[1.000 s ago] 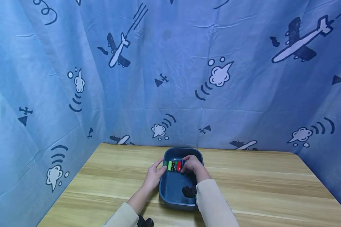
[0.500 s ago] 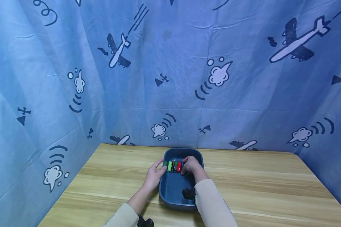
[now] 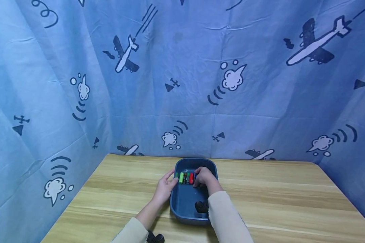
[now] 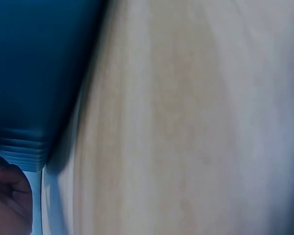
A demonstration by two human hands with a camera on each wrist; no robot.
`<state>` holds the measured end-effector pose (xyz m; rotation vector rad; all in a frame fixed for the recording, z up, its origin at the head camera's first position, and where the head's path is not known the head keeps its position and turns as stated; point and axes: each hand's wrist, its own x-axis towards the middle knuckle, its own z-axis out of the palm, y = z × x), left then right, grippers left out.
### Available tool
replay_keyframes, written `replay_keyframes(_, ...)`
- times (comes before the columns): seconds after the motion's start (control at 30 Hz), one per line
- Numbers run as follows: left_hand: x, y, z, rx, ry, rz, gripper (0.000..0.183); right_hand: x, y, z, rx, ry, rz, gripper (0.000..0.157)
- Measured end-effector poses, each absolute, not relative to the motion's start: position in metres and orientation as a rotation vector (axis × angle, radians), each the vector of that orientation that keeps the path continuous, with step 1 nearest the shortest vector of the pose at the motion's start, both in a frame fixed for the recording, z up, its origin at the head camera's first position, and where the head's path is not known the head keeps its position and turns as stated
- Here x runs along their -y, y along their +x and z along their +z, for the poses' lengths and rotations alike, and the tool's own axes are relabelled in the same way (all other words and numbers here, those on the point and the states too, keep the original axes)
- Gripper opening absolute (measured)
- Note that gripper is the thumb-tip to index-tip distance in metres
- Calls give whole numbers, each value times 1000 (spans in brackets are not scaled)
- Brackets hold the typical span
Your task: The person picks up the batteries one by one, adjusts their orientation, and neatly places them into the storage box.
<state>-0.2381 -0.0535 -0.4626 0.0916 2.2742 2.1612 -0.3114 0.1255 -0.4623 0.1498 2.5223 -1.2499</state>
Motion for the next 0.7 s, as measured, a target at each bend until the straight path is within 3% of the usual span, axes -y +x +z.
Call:
replay_keyframes(0.2,54,-251,-483,-2317,61,2128,49,-126,-309,-458,-2522,125,-1232,53)
replay_keyframes(0.5,63,-257,-482,-2405,80,1915,56,-138,-306,-436,-2419,-93,-1369,66)
replay_keyframes(0.7,94,-268,-449,-2918,82,1285,70,-201,-303,-408,-2610,-189,-1583,49)
